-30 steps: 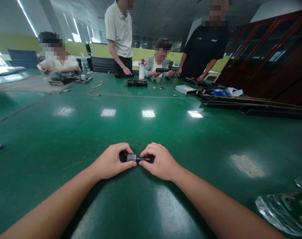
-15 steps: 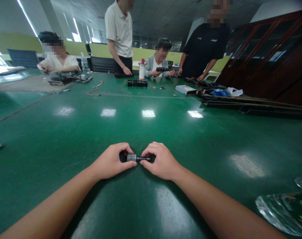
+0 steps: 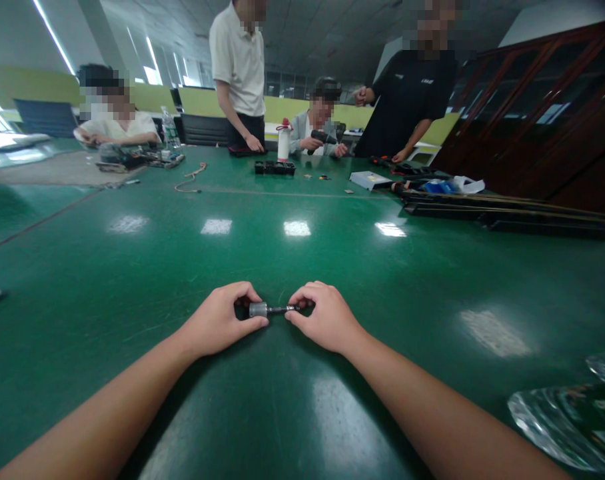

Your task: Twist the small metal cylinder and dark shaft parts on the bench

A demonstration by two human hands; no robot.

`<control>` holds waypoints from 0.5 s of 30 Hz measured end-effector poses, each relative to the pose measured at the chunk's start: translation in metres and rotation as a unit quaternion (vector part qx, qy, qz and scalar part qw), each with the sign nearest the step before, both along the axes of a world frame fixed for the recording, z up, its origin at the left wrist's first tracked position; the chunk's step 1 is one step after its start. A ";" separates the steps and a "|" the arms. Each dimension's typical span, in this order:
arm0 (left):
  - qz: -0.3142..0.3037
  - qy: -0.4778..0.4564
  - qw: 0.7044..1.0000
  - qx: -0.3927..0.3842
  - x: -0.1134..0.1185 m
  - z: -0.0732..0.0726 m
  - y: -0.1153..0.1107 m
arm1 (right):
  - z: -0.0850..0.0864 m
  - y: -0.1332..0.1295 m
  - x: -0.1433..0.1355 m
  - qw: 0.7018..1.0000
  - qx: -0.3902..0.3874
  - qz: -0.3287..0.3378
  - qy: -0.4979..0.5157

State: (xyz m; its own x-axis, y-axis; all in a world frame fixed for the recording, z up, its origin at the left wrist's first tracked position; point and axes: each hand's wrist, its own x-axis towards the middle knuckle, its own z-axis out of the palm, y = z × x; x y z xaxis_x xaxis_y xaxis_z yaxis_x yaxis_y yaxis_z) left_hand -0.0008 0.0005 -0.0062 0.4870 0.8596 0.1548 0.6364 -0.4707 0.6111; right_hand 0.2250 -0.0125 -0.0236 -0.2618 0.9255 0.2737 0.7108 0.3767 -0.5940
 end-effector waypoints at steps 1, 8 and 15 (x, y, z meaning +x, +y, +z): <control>0.004 0.001 1.000 0.001 0.000 0.000 0.000 | 0.000 0.001 0.001 1.000 -0.004 -0.014 0.001; 0.020 -0.001 1.000 -0.004 0.001 0.000 -0.001 | -0.003 0.004 0.006 0.998 -0.009 -0.053 0.020; 0.020 -0.005 1.000 -0.011 0.002 -0.001 0.000 | -0.003 0.005 0.008 0.997 0.005 -0.069 0.044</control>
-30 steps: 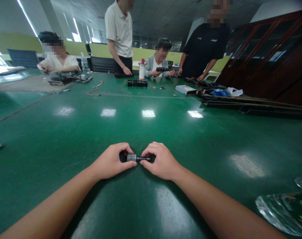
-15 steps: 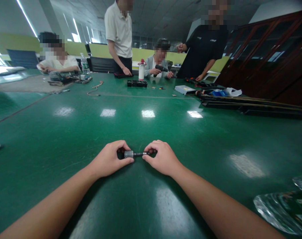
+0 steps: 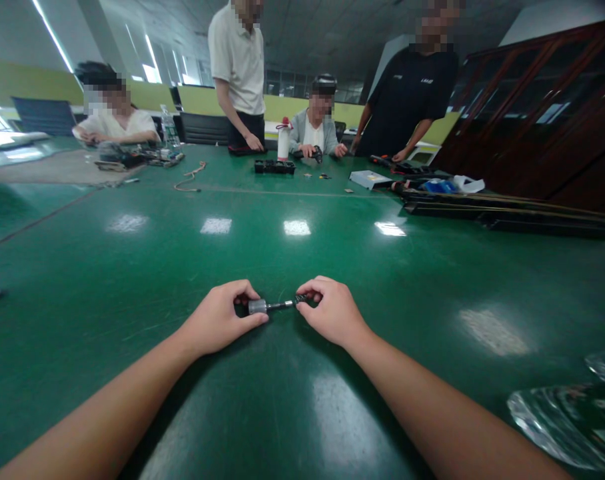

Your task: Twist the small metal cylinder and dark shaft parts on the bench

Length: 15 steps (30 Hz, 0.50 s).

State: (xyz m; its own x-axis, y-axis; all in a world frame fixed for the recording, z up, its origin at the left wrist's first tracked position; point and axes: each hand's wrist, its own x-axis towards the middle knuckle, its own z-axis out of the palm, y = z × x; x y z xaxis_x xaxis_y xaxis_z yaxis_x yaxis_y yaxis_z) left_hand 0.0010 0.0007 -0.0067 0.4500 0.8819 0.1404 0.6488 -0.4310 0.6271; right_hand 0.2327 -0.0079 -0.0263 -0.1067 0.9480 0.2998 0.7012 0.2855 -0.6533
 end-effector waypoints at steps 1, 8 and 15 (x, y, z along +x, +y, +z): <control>0.000 -0.001 1.000 0.000 0.000 0.000 0.000 | 0.000 0.000 0.000 1.000 -0.002 0.005 -0.002; -0.013 0.000 1.000 0.009 -0.002 0.000 0.000 | 0.005 -0.007 -0.007 0.997 0.004 0.083 -0.003; -0.036 -0.005 0.999 -0.005 -0.003 0.001 0.000 | 0.008 -0.014 -0.011 0.979 0.021 0.203 0.014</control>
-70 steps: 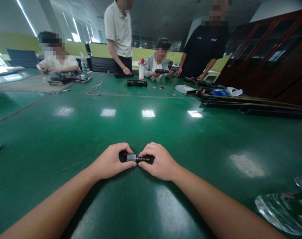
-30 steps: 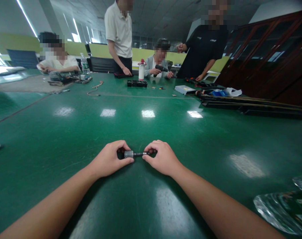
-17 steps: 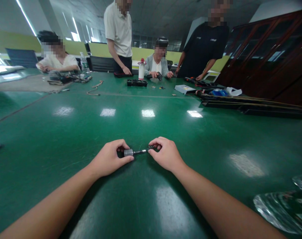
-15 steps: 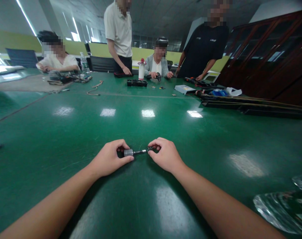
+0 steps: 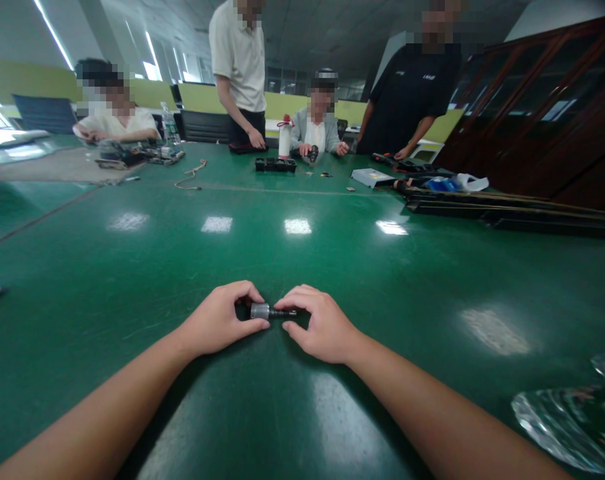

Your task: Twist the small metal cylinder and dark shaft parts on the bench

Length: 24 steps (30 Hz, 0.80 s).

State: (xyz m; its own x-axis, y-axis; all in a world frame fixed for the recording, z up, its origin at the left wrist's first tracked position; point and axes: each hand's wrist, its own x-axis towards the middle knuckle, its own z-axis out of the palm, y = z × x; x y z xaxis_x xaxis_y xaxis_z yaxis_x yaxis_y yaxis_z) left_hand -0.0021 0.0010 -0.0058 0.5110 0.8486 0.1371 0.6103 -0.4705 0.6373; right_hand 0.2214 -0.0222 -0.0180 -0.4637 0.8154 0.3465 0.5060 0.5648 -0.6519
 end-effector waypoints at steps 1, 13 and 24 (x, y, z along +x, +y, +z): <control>-0.002 0.000 1.000 -0.003 0.000 0.000 0.000 | 0.000 0.000 0.000 1.000 -0.005 -0.003 0.000; -0.046 -0.011 0.999 -0.023 0.002 0.002 -0.003 | -0.002 0.001 -0.003 0.999 -0.006 -0.012 -0.037; -0.036 -0.001 0.999 -0.036 0.002 0.003 -0.003 | -0.003 0.002 -0.003 0.999 0.002 -0.003 -0.051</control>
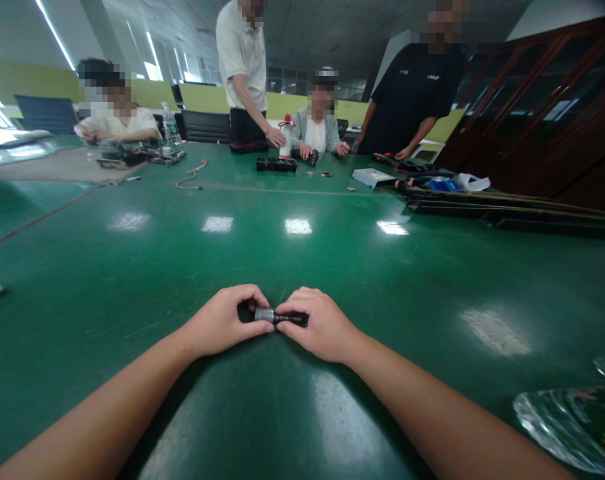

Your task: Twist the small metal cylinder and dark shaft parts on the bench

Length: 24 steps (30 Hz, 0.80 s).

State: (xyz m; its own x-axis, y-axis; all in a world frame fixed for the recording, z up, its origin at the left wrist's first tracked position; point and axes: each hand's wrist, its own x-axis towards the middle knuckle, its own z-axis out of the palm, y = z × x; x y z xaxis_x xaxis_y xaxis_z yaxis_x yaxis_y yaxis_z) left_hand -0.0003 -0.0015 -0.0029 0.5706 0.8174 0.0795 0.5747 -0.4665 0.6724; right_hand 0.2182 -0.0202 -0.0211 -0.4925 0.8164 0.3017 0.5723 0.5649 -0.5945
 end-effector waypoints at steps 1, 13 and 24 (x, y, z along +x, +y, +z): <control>-0.001 -0.001 1.000 0.001 0.000 0.000 0.000 | 0.000 0.000 0.000 1.000 0.001 0.000 -0.001; 0.012 -0.001 1.000 -0.002 0.001 0.001 -0.001 | 0.002 0.000 0.001 1.000 -0.002 0.000 0.020; 0.011 -0.002 1.000 0.001 0.002 -0.001 -0.001 | 0.001 0.000 0.001 0.999 0.003 -0.031 0.006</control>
State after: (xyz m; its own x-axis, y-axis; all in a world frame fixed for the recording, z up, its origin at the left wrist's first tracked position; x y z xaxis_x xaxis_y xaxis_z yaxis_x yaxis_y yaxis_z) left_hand 0.0019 -0.0023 -0.0038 0.5521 0.8296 0.0833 0.5815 -0.4547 0.6746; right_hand 0.2191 -0.0204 -0.0203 -0.4369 0.8439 0.3115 0.6000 0.5313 -0.5980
